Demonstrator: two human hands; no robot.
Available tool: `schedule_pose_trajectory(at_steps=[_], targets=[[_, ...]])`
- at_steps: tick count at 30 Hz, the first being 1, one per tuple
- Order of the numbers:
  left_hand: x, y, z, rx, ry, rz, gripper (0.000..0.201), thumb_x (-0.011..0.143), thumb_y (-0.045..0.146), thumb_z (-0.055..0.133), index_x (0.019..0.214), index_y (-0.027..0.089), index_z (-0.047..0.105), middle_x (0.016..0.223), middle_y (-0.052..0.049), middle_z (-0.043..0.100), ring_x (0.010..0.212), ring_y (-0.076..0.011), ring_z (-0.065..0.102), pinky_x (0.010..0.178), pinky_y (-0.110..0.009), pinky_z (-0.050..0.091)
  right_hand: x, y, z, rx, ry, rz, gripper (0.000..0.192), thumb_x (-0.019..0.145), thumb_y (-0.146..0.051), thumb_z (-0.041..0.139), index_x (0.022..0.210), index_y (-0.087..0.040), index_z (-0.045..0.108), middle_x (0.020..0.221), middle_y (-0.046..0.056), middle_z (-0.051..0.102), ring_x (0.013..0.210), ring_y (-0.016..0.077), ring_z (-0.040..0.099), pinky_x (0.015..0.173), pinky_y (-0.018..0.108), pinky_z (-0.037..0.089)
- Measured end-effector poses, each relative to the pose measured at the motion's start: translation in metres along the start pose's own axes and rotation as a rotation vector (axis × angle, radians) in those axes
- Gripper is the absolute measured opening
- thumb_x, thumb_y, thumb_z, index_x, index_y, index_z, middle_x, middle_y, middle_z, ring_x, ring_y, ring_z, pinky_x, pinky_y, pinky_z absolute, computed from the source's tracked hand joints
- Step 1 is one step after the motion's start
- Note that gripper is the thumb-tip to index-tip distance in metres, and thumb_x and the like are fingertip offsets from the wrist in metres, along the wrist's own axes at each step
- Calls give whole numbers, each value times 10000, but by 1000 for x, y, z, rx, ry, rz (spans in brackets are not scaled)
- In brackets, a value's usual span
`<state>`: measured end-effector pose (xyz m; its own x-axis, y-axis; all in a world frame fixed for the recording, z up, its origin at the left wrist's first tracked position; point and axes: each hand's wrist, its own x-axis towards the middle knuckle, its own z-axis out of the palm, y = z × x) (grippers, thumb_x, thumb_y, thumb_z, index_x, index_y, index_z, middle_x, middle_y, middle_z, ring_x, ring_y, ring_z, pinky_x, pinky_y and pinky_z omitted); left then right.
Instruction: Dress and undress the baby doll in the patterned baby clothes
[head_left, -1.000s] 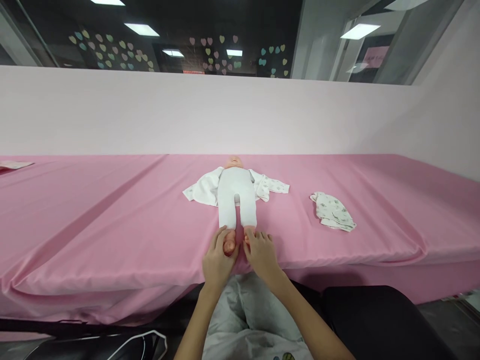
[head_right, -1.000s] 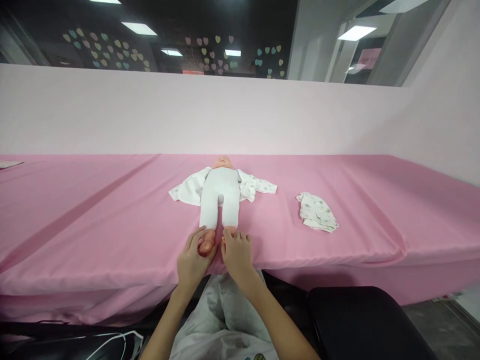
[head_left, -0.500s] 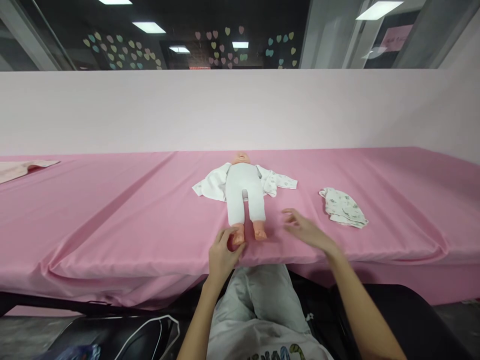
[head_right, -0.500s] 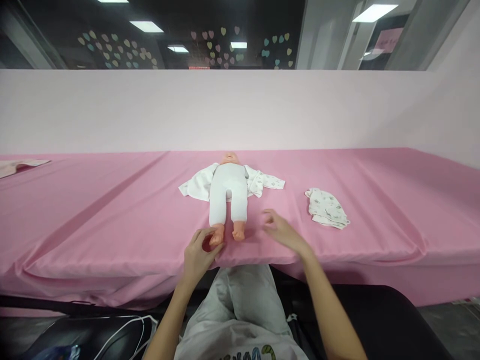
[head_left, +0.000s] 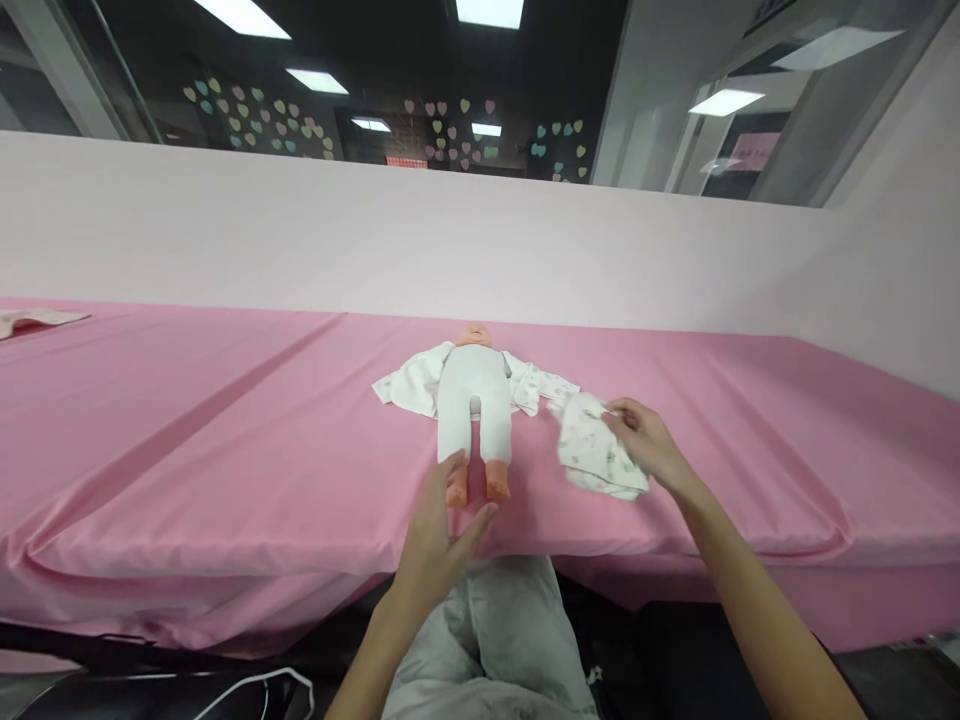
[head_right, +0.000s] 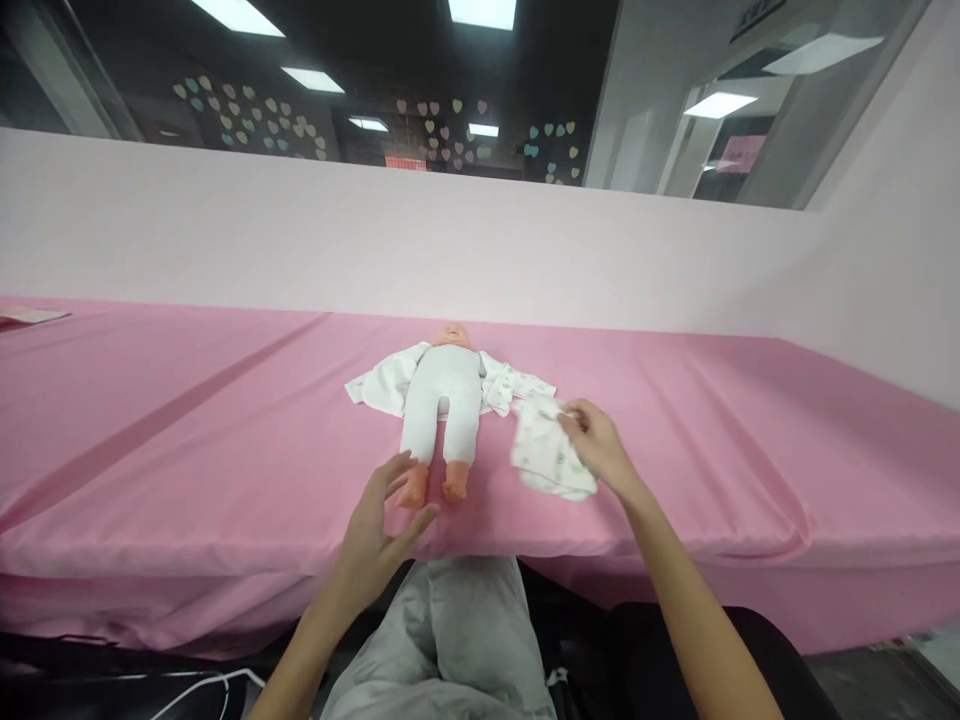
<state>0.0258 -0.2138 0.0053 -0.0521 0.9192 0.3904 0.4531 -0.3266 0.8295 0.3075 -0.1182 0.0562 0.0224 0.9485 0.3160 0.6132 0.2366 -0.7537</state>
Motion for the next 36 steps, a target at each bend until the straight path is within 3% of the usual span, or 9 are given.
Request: schedule_pose_trajectory(at_steps=[3, 6, 9, 12, 19, 24, 27, 31, 36], targets=[[30, 29, 1, -235, -127, 102, 737, 771, 378, 588, 1385, 275, 193, 1383, -109, 369, 1208, -279, 449, 929, -405, 463, -21, -77, 23, 317, -226, -249, 197, 764, -377, 581, 835, -194, 566, 869, 39, 606, 813, 161, 581, 739, 308, 481], [68, 46, -1, -325, -66, 204, 744, 739, 395, 601, 1375, 269, 237, 1380, -98, 374, 1195, -291, 453, 905, -380, 481, -25, -118, 39, 495, -387, -299, 308, 763, -350, 598, 1032, -223, 518, 1084, 56, 552, 937, 152, 559, 805, 316, 485], [105, 49, -7, -341, 66, 303, 719, 713, 375, 617, 1342, 274, 284, 1351, -91, 406, 1200, -284, 446, 923, -383, 462, -9, -128, 48, 424, -361, -166, 644, 733, -391, 632, 1284, -267, 322, 1261, 97, 438, 970, 167, 547, 798, 346, 499], [146, 46, -12, -319, 242, 373, 683, 687, 313, 640, 1296, 250, 337, 1313, -98, 441, 1186, -269, 454, 925, -383, 444, 18, -134, 59, 350, -349, -33, 724, 773, -483, 562, 1365, -254, 213, 1338, 130, 372, 1038, 202, 538, 869, 389, 478], [234, 27, -33, -171, 577, 349, 564, 688, 260, 631, 1220, 228, 447, 1252, -93, 485, 1159, -237, 462, 952, -361, 399, 87, -151, 93, 618, -397, -110, 990, 678, -399, 697, 1412, -223, 55, 1271, 131, 464, 1083, 215, 540, 947, 396, 441], [261, 2, -43, 3, 736, 322, 442, 693, 264, 617, 1127, 210, 554, 1143, -101, 524, 1112, -242, 478, 941, -369, 391, 122, -142, 107, 984, -80, -217, 861, 694, -351, 665, 1379, -330, 144, 1342, 81, 399, 1055, 175, 553, 909, 350, 473], [265, -3, -30, 3, 633, 433, 400, 663, 239, 633, 1058, 199, 585, 1102, -79, 557, 1047, -221, 520, 894, -334, 422, 131, -137, 115, 987, -36, -330, 799, 667, -336, 689, 1338, -343, 256, 1358, 59, 371, 1050, 163, 547, 911, 337, 471], [260, 12, -10, -126, 329, 557, 285, 651, 228, 628, 928, 165, 599, 843, -21, 628, 774, -167, 586, 712, -272, 477, 134, -135, 122, 935, 60, -415, 492, 701, -314, 652, 1156, -258, 472, 1251, 49, 467, 1043, 157, 540, 931, 316, 451], [240, 41, -28, -215, 11, 577, 482, 670, 201, 587, 1151, 214, 551, 912, -33, 624, 832, -192, 609, 732, -308, 508, 134, -134, 111, 843, 153, -474, 408, 723, -396, 649, 1085, -258, 517, 1161, 33, 522, 1015, 158, 544, 883, 299, 472]])
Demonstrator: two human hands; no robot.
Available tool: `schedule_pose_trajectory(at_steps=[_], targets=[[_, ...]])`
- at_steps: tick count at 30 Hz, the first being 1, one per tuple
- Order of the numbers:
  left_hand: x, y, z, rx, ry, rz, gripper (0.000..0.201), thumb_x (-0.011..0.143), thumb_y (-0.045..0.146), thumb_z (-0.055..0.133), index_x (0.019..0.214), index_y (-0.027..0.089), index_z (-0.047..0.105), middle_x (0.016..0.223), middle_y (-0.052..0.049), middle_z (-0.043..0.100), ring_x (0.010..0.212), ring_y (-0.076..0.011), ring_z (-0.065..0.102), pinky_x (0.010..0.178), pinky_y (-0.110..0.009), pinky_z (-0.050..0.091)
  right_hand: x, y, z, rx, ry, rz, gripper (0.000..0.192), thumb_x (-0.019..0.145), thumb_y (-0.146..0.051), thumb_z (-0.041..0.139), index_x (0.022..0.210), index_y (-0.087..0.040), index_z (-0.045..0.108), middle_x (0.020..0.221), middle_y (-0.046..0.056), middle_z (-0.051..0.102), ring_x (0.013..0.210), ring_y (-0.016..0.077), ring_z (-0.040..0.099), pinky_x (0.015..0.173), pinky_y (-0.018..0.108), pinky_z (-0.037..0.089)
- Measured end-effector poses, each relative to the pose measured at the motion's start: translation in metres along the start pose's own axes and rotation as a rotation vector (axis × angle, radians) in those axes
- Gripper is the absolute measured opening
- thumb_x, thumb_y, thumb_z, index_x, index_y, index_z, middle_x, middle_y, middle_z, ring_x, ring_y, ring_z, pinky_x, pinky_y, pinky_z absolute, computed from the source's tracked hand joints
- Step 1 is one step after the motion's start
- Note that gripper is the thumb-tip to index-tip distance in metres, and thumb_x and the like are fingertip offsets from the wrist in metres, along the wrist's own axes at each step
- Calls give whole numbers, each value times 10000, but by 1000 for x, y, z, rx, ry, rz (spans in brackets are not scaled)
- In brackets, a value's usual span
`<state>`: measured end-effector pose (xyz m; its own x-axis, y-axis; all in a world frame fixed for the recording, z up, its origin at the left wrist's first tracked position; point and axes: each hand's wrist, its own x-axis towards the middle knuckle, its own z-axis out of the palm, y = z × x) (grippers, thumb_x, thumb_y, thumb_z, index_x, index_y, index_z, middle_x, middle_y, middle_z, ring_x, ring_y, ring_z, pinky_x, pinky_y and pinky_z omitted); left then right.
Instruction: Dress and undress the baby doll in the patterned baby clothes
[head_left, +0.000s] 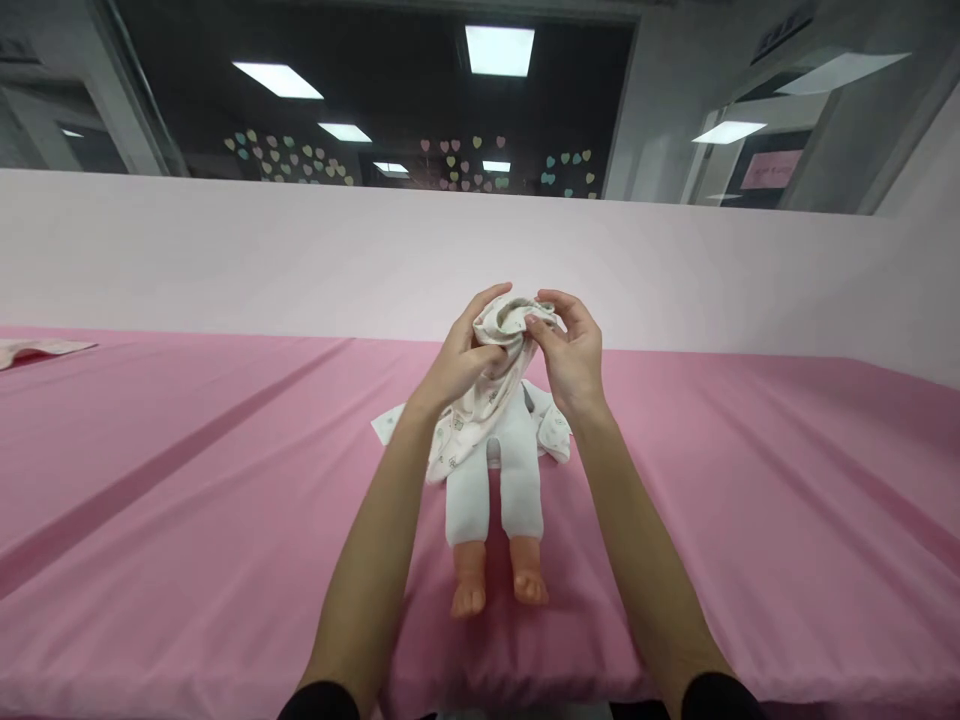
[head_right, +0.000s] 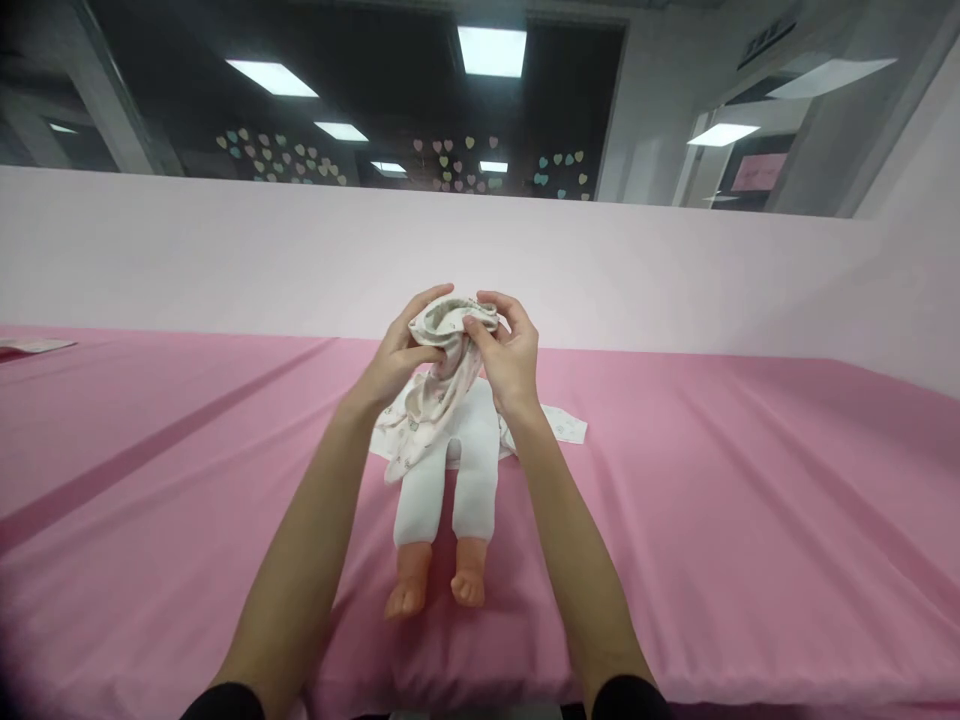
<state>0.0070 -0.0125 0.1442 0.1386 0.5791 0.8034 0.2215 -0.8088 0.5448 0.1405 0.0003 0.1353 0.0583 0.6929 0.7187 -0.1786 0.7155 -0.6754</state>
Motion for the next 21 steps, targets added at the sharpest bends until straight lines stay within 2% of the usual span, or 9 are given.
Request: schedule_pose_trajectory(at_steps=[3, 6, 8, 11, 16, 18, 21], targets=[[-3, 20, -22, -73, -143, -89, 443, 689, 287, 628, 1126, 231, 587, 967, -52, 614, 889, -227, 610, 746, -354, 525, 2, -6, -7, 4, -41, -5, 443, 705, -455, 663, 1085, -266, 533, 1145, 33, 537, 1025, 167, 540, 868, 314, 482], [-5, 23, -34, -182, -154, -202, 367, 747, 423, 588, 1026, 188, 627, 920, -76, 609, 867, -234, 610, 706, -365, 535, 3, -9, -11, 21, -134, -5, 412, 708, -459, 658, 1048, -246, 566, 1100, 34, 573, 1021, 172, 544, 885, 340, 477], [-5, 18, -33, -214, -97, -245, 369, 799, 481, 512, 967, 173, 626, 823, -65, 599, 774, -204, 613, 628, -325, 532, 3, -11, -12, 23, -225, -5, 409, 702, -429, 671, 1051, -237, 579, 1076, 34, 593, 1038, 181, 542, 907, 360, 463], [-4, 13, -24, -201, -27, -255, 307, 837, 446, 477, 943, 185, 598, 702, -20, 561, 618, -143, 577, 513, -241, 478, 1, -13, -10, 32, -307, -17, 427, 668, -366, 711, 1054, -231, 588, 1096, 35, 597, 1083, 195, 529, 932, 371, 448], [-5, 16, -8, -141, -109, -248, 252, 782, 329, 573, 1009, 220, 571, 636, 21, 541, 523, -110, 532, 467, -201, 415, -1, -15, -7, 6, -253, -93, 275, 659, -363, 724, 856, -213, 605, 1031, 28, 624, 1043, 186, 561, 892, 347, 474], [-3, 13, -7, -108, -30, -210, 226, 752, 292, 599, 962, 211, 585, 607, 27, 523, 516, -106, 523, 469, -196, 404, 2, -14, -11, -41, -238, -108, 271, 665, -383, 718, 838, -215, 593, 1012, 22, 630, 985, 176, 581, 818, 328, 503], [4, 2, -15, -48, 251, -160, 150, 753, 244, 570, 891, 186, 579, 586, 30, 488, 530, -100, 514, 487, -192, 396, 9, -12, -27, -149, -134, -154, 265, 698, -415, 684, 833, -211, 580, 959, 13, 630, 879, 153, 594, 688, 286, 514]])
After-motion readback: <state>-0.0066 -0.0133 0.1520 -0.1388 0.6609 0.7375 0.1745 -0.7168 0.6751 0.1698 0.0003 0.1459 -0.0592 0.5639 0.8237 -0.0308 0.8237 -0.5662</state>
